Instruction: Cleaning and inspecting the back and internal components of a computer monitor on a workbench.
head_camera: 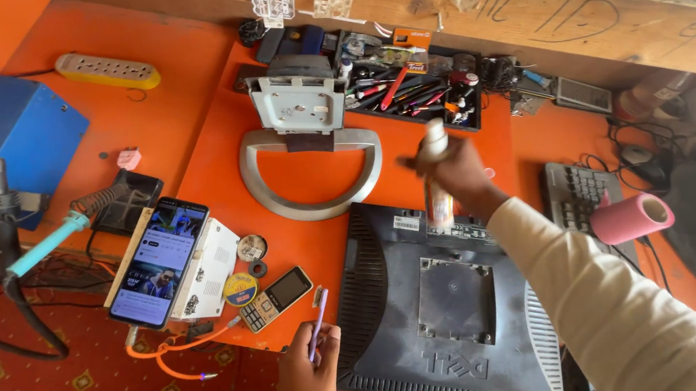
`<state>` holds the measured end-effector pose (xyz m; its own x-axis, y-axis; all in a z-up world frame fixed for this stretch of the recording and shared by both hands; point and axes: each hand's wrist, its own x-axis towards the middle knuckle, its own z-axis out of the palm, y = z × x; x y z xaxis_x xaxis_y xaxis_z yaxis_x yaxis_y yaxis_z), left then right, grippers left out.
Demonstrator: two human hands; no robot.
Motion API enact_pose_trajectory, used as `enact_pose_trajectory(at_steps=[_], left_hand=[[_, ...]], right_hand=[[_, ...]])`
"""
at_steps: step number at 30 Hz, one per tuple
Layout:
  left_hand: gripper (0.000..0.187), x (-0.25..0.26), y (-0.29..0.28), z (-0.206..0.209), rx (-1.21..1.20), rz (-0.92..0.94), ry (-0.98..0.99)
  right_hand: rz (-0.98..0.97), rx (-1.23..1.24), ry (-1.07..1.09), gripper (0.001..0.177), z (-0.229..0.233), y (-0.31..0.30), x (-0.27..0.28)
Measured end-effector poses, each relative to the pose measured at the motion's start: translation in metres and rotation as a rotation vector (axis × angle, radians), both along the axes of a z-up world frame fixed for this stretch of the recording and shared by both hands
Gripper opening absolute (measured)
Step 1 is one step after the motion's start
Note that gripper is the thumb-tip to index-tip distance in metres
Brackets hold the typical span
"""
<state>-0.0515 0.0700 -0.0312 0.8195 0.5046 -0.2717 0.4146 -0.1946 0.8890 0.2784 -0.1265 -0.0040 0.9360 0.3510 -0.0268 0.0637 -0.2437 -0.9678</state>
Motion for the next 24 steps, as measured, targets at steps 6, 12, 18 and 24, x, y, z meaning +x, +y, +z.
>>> enact_pose_trajectory(at_steps=[6,12,18,24], left_hand=[[0.022,-0.001,-0.009,0.004,0.028,0.071,0.070],[0.027,-0.003,-0.014,-0.002,-0.082,0.066,0.136],[0.029,0.002,-0.026,-0.007,-0.162,0.060,0.018],[0.032,0.023,-0.035,0.019,0.059,-0.121,-0.192]], right_hand=[[-0.279,0.344,-0.185,0.015,-0.001,-0.007,0.043],[-0.276,0.043,-0.142,0.041,-0.046,-0.016,0.046],[-0.318,0.020,-0.325,0.061,-0.045,-0.023,0.036],[-0.372,-0.081,-0.242,0.092,0.002,-0.022,0.003]])
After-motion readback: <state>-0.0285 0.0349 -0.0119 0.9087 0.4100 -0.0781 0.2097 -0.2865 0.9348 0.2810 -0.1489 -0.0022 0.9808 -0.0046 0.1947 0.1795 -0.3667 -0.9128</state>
